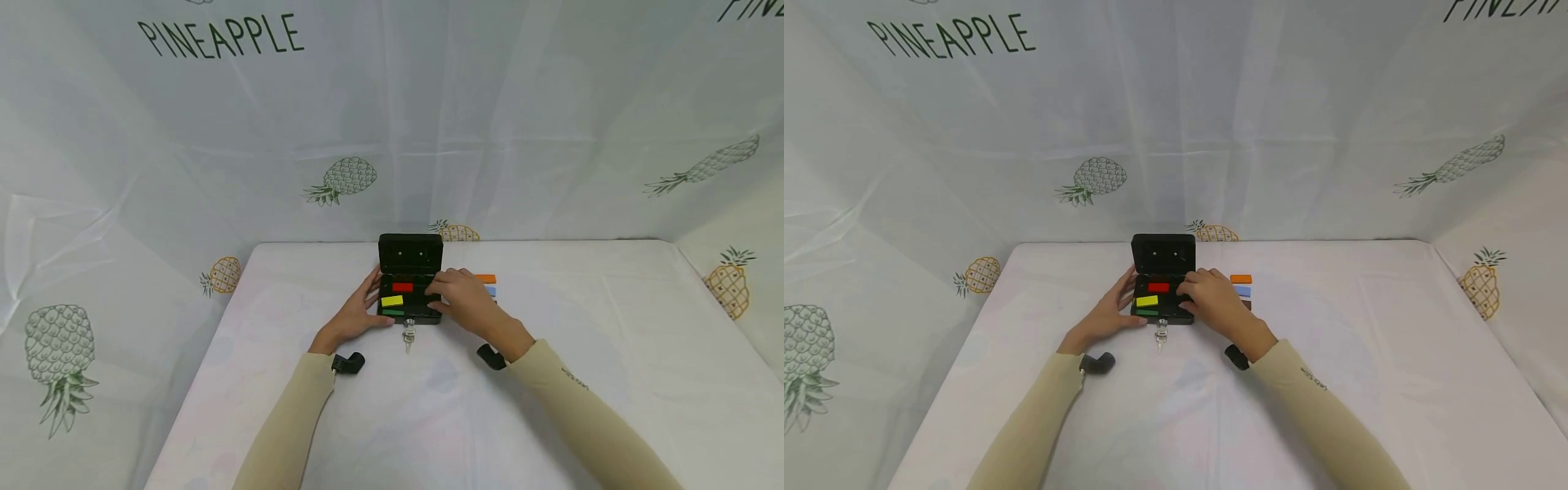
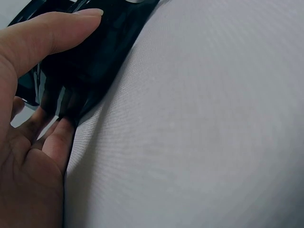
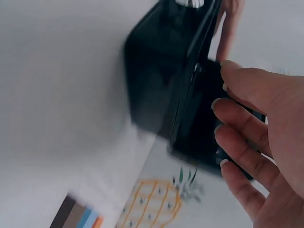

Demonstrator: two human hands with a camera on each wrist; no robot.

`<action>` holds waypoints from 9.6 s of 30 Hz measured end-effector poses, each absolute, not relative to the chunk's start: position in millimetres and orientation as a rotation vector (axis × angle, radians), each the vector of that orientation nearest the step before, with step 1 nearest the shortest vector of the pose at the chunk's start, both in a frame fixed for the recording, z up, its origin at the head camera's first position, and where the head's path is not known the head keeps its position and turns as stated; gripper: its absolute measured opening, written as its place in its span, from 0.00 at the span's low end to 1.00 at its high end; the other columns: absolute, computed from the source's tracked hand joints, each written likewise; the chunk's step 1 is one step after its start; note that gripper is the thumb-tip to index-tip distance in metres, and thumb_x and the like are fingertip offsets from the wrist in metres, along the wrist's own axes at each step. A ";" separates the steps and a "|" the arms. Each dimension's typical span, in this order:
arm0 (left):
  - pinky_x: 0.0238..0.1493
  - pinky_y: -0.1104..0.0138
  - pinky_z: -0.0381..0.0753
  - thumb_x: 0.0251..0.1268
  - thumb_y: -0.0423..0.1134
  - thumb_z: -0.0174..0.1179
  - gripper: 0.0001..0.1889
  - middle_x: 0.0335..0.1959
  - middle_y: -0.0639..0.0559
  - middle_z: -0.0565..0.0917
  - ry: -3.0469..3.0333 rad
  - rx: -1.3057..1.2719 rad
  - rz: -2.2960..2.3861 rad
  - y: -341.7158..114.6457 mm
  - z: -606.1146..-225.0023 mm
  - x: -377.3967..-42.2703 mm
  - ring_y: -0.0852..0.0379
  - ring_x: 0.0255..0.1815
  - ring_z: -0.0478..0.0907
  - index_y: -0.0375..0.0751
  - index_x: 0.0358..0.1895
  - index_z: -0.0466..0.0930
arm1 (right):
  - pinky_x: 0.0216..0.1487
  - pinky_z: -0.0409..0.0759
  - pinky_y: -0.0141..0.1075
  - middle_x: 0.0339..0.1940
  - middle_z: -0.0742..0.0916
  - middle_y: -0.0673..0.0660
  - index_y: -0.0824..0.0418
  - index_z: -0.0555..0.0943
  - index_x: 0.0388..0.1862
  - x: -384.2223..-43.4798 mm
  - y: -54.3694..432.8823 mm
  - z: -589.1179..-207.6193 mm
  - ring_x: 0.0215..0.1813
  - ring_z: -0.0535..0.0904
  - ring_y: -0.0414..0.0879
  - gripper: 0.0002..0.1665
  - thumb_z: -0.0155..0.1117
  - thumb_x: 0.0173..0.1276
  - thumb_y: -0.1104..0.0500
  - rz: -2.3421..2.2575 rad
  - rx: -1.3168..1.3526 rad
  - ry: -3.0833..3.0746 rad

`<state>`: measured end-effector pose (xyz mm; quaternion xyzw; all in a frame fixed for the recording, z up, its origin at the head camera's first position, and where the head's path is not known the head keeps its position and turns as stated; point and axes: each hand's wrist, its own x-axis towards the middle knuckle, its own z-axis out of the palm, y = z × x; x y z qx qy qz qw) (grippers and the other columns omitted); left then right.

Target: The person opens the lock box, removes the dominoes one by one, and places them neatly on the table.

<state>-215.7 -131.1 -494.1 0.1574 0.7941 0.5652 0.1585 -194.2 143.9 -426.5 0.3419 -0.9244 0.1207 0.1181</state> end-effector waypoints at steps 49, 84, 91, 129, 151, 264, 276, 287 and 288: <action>0.84 0.56 0.62 0.61 0.27 0.76 0.63 0.87 0.42 0.51 2.249 0.484 1.622 -131.9 -491.9 -214.1 0.45 0.87 0.51 0.52 0.89 0.36 | 0.67 0.83 0.52 0.47 0.93 0.51 0.55 0.93 0.49 -231.6 73.7 -437.6 0.53 0.86 0.49 0.11 0.79 0.68 0.58 0.258 1.184 -3.015; 0.84 0.56 0.62 0.61 0.29 0.77 0.64 0.87 0.44 0.52 2.256 0.475 1.627 -132.1 -492.7 -213.1 0.45 0.86 0.53 0.55 0.89 0.37 | 0.64 0.86 0.48 0.49 0.92 0.53 0.56 0.92 0.51 -231.0 81.5 -439.0 0.55 0.86 0.50 0.11 0.76 0.71 0.57 0.323 1.199 -3.000; 0.84 0.56 0.62 0.61 0.28 0.77 0.63 0.86 0.44 0.54 2.257 0.468 1.629 -132.4 -493.8 -213.1 0.44 0.86 0.55 0.55 0.89 0.37 | 0.55 0.89 0.44 0.47 0.92 0.52 0.57 0.92 0.49 -222.7 105.7 -433.8 0.51 0.86 0.48 0.10 0.76 0.71 0.57 0.523 1.089 -2.895; 0.84 0.54 0.61 0.62 0.28 0.76 0.63 0.88 0.46 0.51 2.287 0.455 1.588 -131.8 -492.4 -212.4 0.45 0.86 0.54 0.56 0.89 0.38 | 0.37 0.88 0.45 0.34 0.91 0.52 0.62 0.92 0.42 -160.8 239.8 -456.3 0.38 0.85 0.48 0.08 0.79 0.64 0.66 0.596 0.548 -2.974; 0.84 0.53 0.61 0.60 0.28 0.78 0.63 0.87 0.43 0.51 2.290 0.475 1.610 -131.4 -490.7 -212.7 0.42 0.86 0.54 0.52 0.89 0.39 | 0.35 0.88 0.43 0.32 0.90 0.51 0.61 0.93 0.38 -168.6 227.1 -442.6 0.36 0.85 0.48 0.05 0.80 0.63 0.67 0.561 0.636 -2.864; 0.84 0.55 0.62 0.60 0.27 0.77 0.64 0.87 0.42 0.50 2.249 0.473 1.636 -130.4 -492.7 -214.2 0.42 0.86 0.53 0.53 0.89 0.37 | 0.51 0.90 0.48 0.43 0.89 0.55 0.62 0.90 0.45 -180.5 167.1 -428.4 0.48 0.86 0.53 0.15 0.84 0.59 0.61 0.383 0.896 -2.697; 0.84 0.58 0.63 0.59 0.27 0.78 0.65 0.86 0.44 0.53 2.243 0.472 1.642 -131.6 -493.5 -215.2 0.45 0.86 0.54 0.55 0.89 0.38 | 0.63 0.87 0.47 0.52 0.90 0.56 0.60 0.88 0.56 -222.2 107.5 -433.6 0.55 0.85 0.52 0.19 0.77 0.70 0.55 0.224 0.978 -2.861; 0.84 0.59 0.62 0.58 0.26 0.77 0.65 0.86 0.45 0.53 2.249 0.475 1.645 -132.4 -494.3 -216.3 0.47 0.86 0.54 0.55 0.89 0.38 | 0.63 0.86 0.50 0.52 0.91 0.58 0.60 0.88 0.59 -235.7 88.1 -443.0 0.56 0.87 0.53 0.19 0.76 0.72 0.55 0.092 1.021 -2.941; 0.84 0.59 0.62 0.59 0.26 0.77 0.64 0.86 0.45 0.53 2.249 0.477 1.645 -132.5 -494.0 -216.2 0.47 0.86 0.54 0.55 0.89 0.38 | 0.63 0.86 0.50 0.52 0.91 0.57 0.59 0.89 0.58 -236.1 87.4 -443.6 0.56 0.87 0.53 0.19 0.76 0.72 0.55 0.082 1.028 -2.939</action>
